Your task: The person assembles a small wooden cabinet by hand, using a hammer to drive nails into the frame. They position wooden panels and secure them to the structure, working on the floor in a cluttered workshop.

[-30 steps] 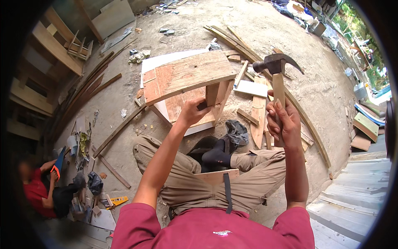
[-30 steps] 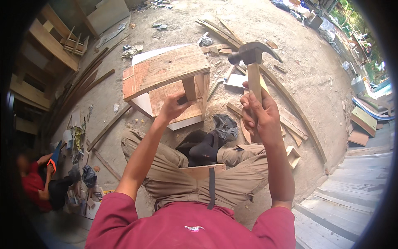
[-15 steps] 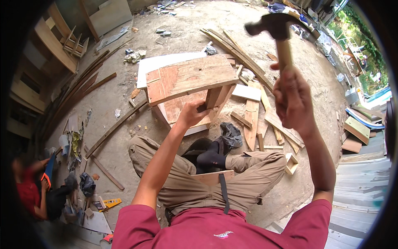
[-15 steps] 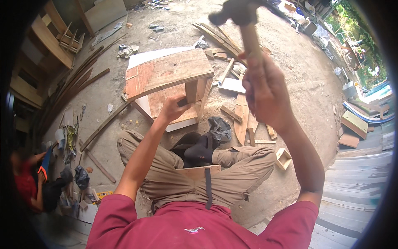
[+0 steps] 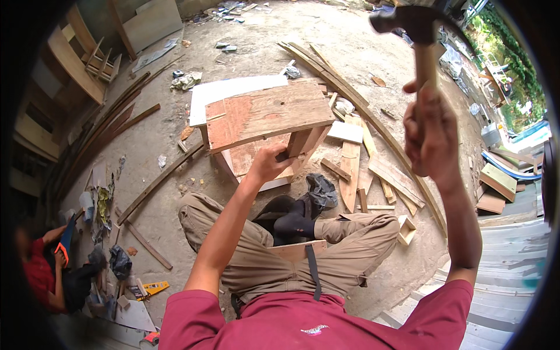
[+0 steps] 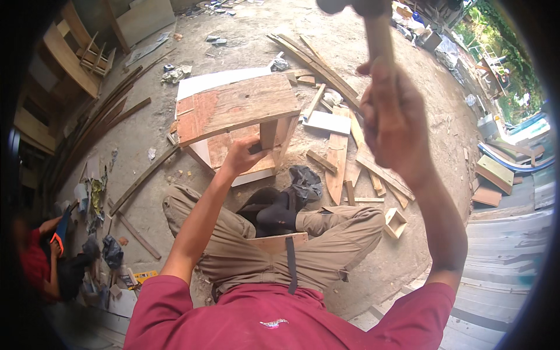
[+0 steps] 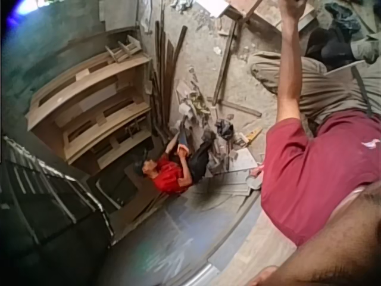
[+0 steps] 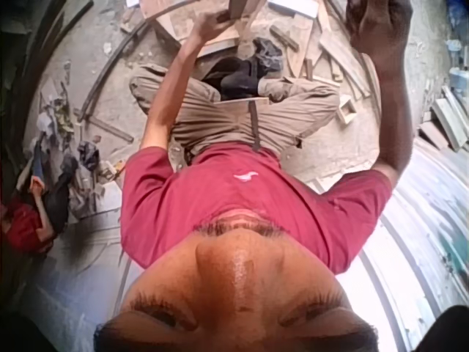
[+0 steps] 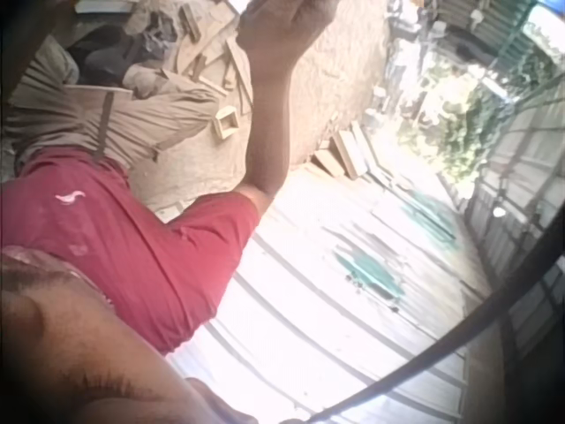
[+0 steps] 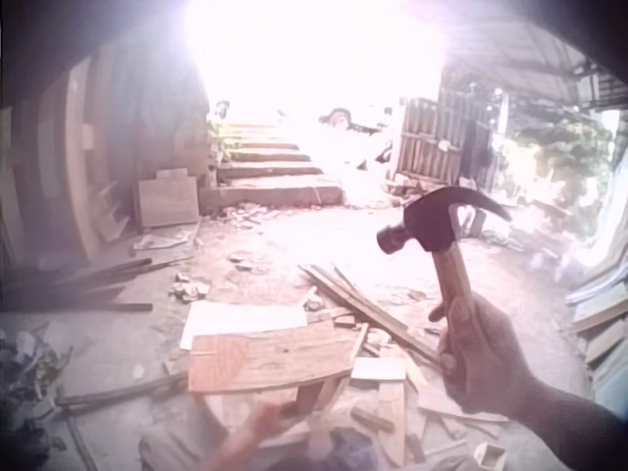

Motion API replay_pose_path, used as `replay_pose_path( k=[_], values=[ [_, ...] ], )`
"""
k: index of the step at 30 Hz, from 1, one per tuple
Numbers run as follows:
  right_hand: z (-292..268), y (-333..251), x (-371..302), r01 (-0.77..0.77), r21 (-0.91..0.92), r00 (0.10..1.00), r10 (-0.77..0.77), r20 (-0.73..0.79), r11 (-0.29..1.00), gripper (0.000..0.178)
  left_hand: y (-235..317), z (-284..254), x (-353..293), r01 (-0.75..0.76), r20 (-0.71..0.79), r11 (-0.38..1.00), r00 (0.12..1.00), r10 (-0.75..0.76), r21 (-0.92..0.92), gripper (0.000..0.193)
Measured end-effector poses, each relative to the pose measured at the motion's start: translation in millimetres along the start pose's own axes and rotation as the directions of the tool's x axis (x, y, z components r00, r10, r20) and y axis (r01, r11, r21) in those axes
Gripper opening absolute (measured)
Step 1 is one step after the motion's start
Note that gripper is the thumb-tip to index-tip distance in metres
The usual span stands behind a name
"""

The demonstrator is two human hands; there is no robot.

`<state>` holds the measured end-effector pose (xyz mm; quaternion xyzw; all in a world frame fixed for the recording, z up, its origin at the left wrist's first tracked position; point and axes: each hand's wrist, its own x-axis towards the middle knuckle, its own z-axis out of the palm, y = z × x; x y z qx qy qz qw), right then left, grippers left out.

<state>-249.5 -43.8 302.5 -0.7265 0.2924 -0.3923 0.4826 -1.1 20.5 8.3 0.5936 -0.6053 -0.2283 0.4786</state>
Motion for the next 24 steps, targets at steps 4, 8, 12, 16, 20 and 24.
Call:
replay_pose_path(
  k=[4,8,12,16,20,24],
  values=[
    [-13.4,34.1,-20.9,-0.193,-0.562,0.862,0.413,0.294,0.804,0.035,-3.6,1.2,-0.6,-0.061,0.013,0.996,0.998,0.06,0.067,0.027],
    [-18.4,7.8,-15.2,-0.193,-0.544,0.891,0.377,0.251,0.817,0.043,5.6,-0.1,1.4,-0.006,0.049,0.994,0.999,0.001,0.11,0.026],
    [-2.4,-29.8,2.1,-0.169,-0.126,0.977,0.183,0.106,0.978,0.044,-2.3,-2.9,-3.6,0.027,0.024,0.997,0.999,-0.029,0.068,0.026],
    [19.1,-7.1,-3.0,-0.06,-0.062,0.99,0.067,0.12,0.996,0.041,3.9,-1.7,2.0,0.029,0.039,0.995,0.999,-0.033,0.098,0.025],
    [24.0,30.0,-19.9,0.036,-0.63,0.888,0.264,0.376,0.776,0.038,5.8,1.6,0.2,-0.025,0.012,1.0,1.0,0.025,-0.012,0.027],
    [20.5,-12.5,-14.6,0.015,-0.618,0.902,0.256,0.348,0.786,0.045,0.3,3.5,-1.6,-0.031,0.009,0.994,0.999,0.03,0.108,0.03]
  ],
)
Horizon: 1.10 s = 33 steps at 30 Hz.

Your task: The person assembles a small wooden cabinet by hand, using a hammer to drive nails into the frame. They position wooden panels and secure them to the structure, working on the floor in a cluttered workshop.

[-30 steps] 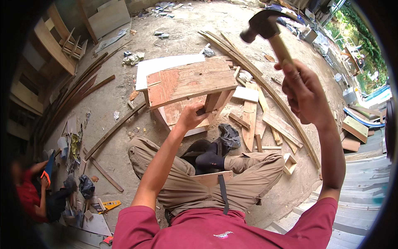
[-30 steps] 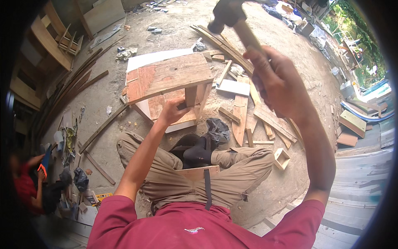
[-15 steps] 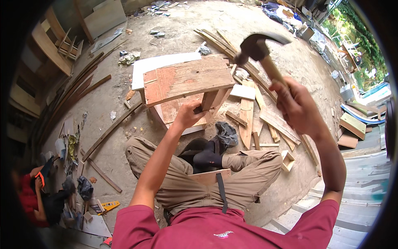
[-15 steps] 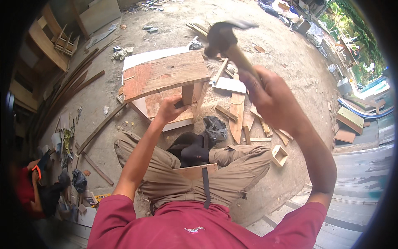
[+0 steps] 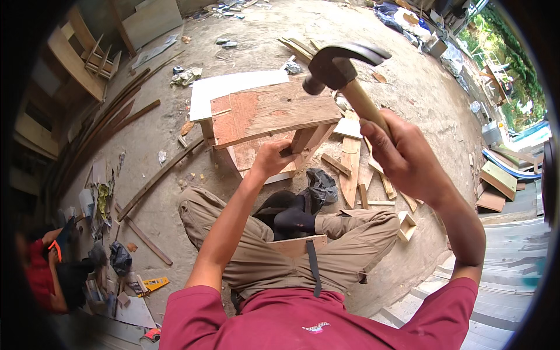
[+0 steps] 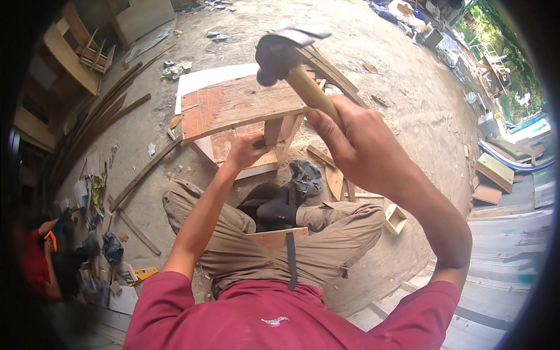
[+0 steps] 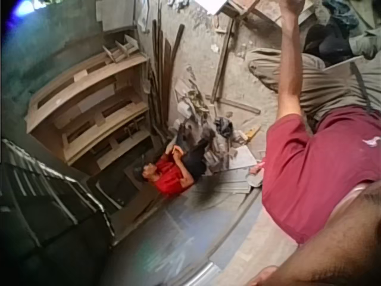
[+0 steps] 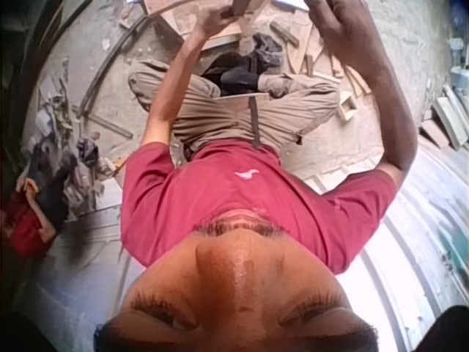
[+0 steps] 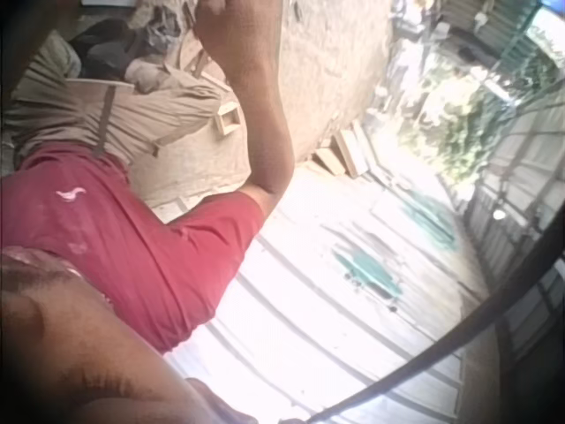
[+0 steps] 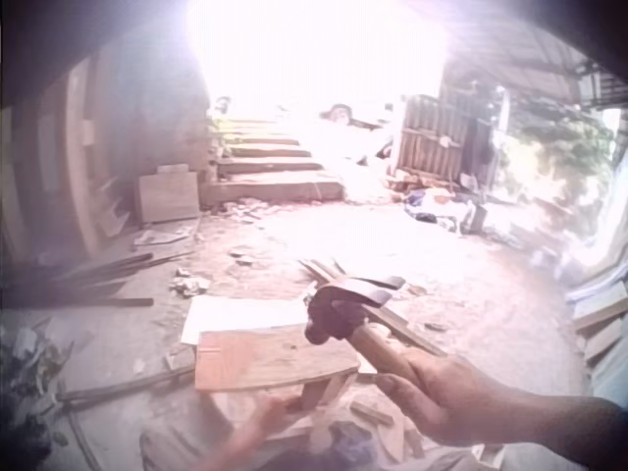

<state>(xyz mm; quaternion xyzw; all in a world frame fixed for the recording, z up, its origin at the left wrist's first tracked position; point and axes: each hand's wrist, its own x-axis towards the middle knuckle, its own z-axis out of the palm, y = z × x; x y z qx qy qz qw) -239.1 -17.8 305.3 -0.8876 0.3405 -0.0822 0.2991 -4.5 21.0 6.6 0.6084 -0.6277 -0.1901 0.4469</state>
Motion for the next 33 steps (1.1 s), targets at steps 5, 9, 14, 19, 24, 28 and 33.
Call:
replay_pose_path(
  k=[5,9,14,19,24,28,33],
  values=[
    [-1.3,-1.7,-0.7,0.14,0.423,0.979,-0.06,-0.197,0.895,0.038,-0.7,-3.2,4.5,0.048,0.048,0.998,0.998,-0.047,-0.03,0.031],
    [33.8,43.0,12.4,0.066,0.168,0.998,-0.064,-0.017,0.984,0.042,-11.7,1.1,9.5,0.075,0.058,0.985,0.996,-0.067,-0.152,0.032],
    [74.7,79.9,23.4,0.034,0.541,0.963,0.117,-0.242,0.84,0.041,-17.6,-10.2,10.1,0.126,0.148,0.942,0.986,-0.083,-0.311,0.041],
    [173.9,135.3,23.6,0.177,0.766,0.782,0.384,-0.491,0.618,0.039,-29.4,-23.7,19.1,0.197,0.163,0.805,0.978,-0.126,-0.56,0.058],
    [285.7,181.7,-35.7,0.06,0.956,0.768,0.598,-0.228,0.288,0.039,-34.0,-24.1,14.9,0.206,0.111,0.809,0.979,-0.173,-0.55,0.062],
    [343.1,232.1,-55.9,-0.156,0.849,0.71,0.655,-0.259,0.505,0.042,-27.2,-20.7,17.9,0.201,0.09,0.423,0.959,-0.268,-0.884,0.059],
    [354.8,256.2,-56.3,-0.243,0.884,0.68,0.72,-0.139,0.4,0.04,-30.1,-21.5,25.5,0.242,0.127,0.613,0.966,-0.226,-0.752,0.085]
  ],
)
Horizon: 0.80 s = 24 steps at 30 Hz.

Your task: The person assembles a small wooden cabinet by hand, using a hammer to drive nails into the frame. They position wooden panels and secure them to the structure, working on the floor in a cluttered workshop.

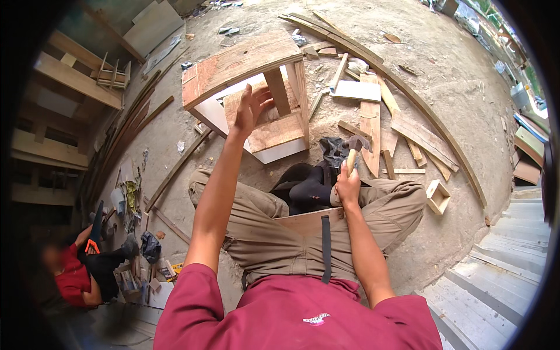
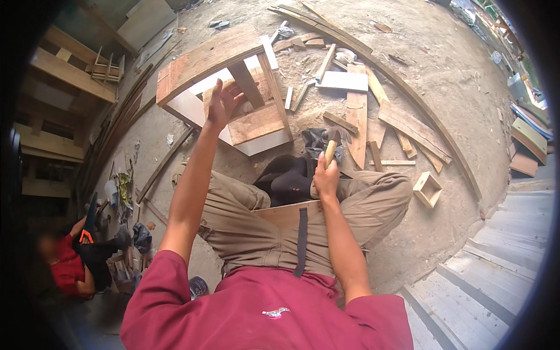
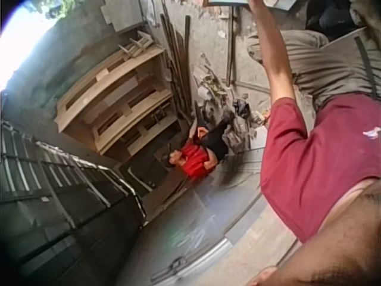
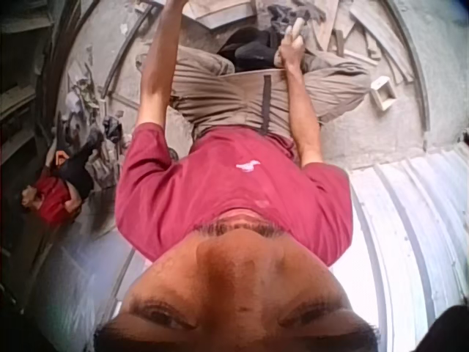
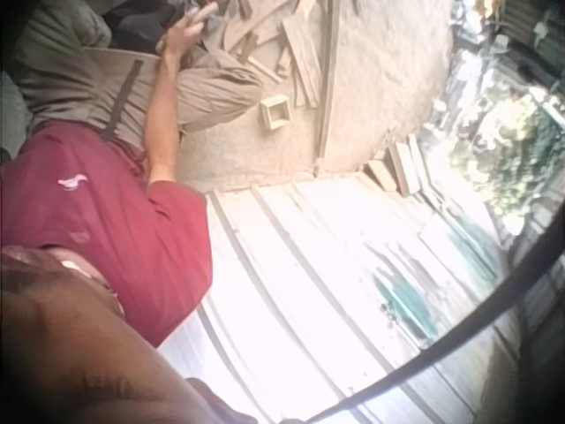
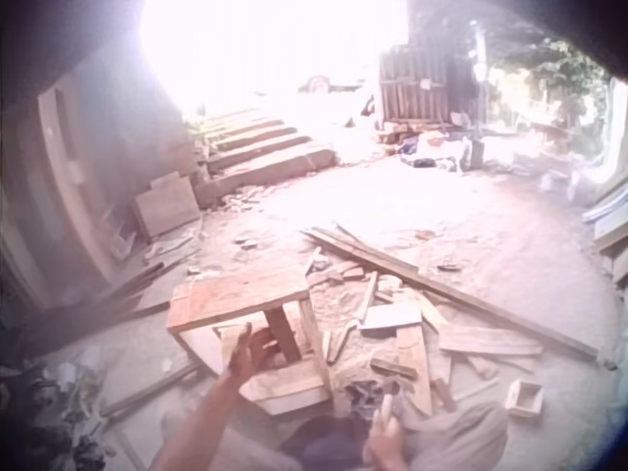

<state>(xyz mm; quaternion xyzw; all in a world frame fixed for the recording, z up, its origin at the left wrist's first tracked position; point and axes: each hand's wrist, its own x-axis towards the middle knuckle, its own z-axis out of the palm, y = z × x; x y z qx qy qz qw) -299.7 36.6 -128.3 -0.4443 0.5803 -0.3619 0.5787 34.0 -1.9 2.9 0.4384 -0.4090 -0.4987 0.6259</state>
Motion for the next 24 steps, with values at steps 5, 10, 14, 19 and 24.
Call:
replay_pose_path(
  k=[5,10,14,19,24],
  values=[
    [-2.9,-5.8,14.7,0.019,0.045,1.0,-0.019,-0.018,0.999,0.05,8.8,26.2,17.2,-0.051,0.063,0.999,0.997,0.051,0.001,0.098],
    [8.5,0.8,15.5,-0.051,0.005,0.999,0.05,0.015,0.999,0.053,1.4,36.0,37.8,-0.087,-0.085,0.986,0.994,0.075,-0.141,0.087],
    [7.0,10.0,14.8,-0.075,-0.035,0.997,0.076,0.029,0.997,0.056,-17.8,49.0,43.6,0.004,-0.209,0.981,0.977,-0.046,-0.196,0.069],
    [6.5,16.3,21.4,-0.084,-0.014,0.996,0.084,0.015,0.996,0.057,-26.6,63.2,42.0,-0.061,-0.286,0.978,0.958,0.001,-0.201,0.065],
    [9.0,10.5,17.5,-0.104,-0.037,0.994,0.105,0.026,0.994,0.056,-32.3,56.7,44.3,-0.136,-0.352,0.98,0.933,0.078,-0.145,0.059]
  ],
)
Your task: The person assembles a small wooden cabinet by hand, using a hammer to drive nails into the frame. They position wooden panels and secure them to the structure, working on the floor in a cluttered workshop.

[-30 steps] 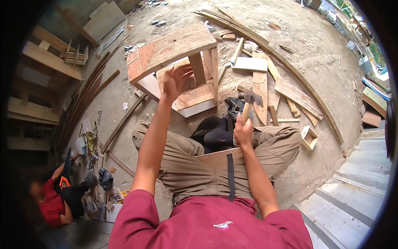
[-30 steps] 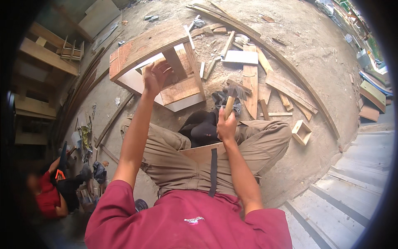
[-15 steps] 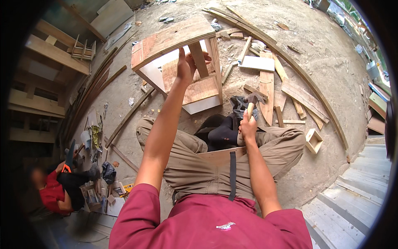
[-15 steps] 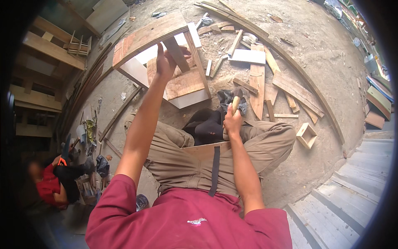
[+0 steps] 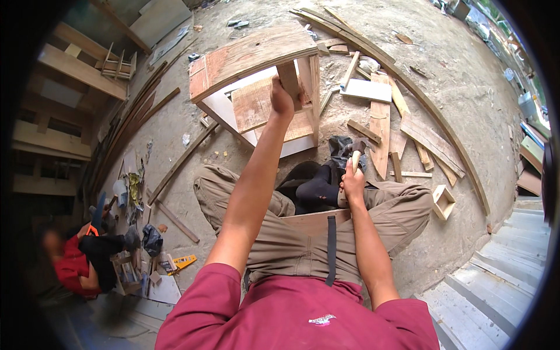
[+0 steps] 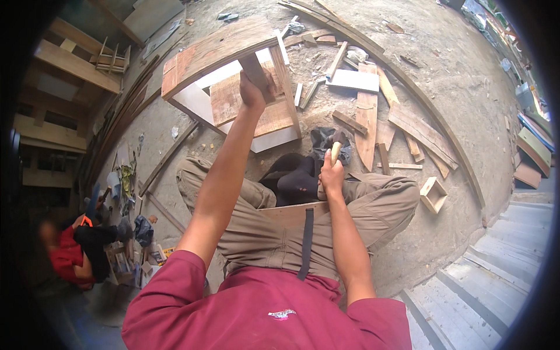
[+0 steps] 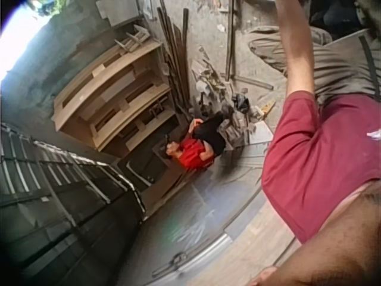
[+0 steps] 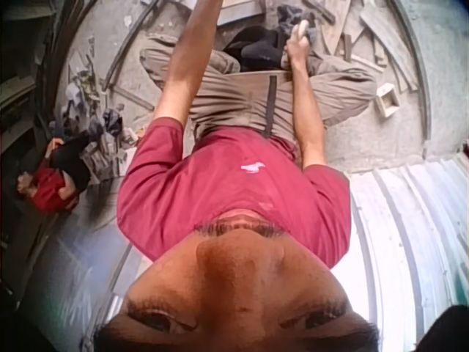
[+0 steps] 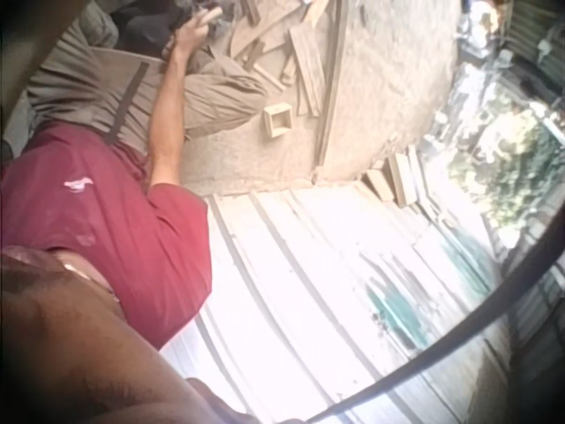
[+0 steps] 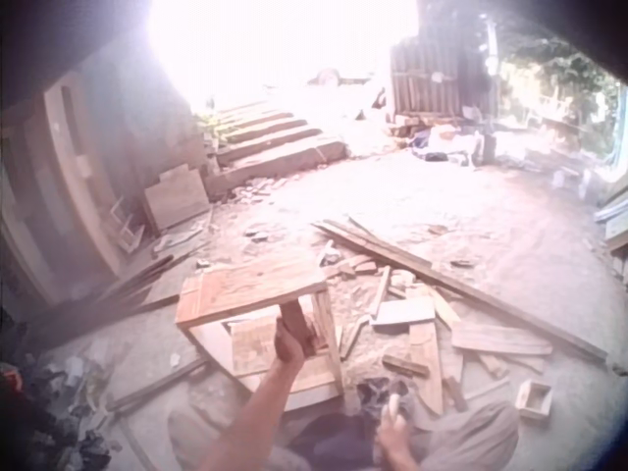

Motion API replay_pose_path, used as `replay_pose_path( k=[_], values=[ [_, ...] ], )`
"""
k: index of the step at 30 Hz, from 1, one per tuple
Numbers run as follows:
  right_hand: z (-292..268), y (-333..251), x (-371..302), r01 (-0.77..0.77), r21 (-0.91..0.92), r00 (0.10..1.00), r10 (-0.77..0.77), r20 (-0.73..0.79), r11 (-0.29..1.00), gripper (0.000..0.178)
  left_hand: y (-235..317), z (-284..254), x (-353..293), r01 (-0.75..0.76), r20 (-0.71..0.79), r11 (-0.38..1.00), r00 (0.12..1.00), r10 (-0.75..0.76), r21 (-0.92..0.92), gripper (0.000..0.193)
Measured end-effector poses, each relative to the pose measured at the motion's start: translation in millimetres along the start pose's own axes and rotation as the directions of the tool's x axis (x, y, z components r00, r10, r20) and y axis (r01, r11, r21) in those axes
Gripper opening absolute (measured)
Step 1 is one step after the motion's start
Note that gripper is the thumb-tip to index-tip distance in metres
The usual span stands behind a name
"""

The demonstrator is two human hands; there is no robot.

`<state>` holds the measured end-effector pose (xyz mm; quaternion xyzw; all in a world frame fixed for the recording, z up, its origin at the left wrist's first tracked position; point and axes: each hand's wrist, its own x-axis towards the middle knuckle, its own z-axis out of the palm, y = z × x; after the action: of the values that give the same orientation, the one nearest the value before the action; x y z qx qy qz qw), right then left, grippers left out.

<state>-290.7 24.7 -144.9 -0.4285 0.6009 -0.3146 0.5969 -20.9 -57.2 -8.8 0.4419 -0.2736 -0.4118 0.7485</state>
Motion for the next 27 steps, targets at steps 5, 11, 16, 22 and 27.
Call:
replay_pose_path(
  k=[5,11,16,22,27],
  values=[
    [-2.5,4.1,2.0,-0.018,0.011,1.0,0.018,0.001,1.0,0.057,-0.5,8.0,1.5,0.029,-0.007,0.999,1.0,-0.029,-0.036,0.059],
    [-1.9,5.9,5.6,-0.015,0.019,1.0,0.015,-0.001,1.0,0.06,-8.5,-3.6,-4.9,-0.045,0.137,0.998,0.99,0.04,0.034,0.064],
    [-1.5,0.8,2.3,-0.024,-0.024,1.0,0.024,-0.002,0.999,0.062,9.2,7.4,-24.7,-0.19,0.145,0.975,0.974,0.173,0.111,0.07],
    [1.1,7.9,9.7,-0.054,0.016,0.998,0.055,-0.015,0.998,0.061,43.7,28.1,-39.9,-0.563,0.275,0.773,0.824,0.496,0.293,0.065],
    [1.4,12.9,13.0,-0.087,0.031,0.996,0.087,0.001,0.996,0.06,53.6,33.5,-38.2,-0.573,0.298,0.72,0.819,0.49,0.391,0.059]
  ],
)
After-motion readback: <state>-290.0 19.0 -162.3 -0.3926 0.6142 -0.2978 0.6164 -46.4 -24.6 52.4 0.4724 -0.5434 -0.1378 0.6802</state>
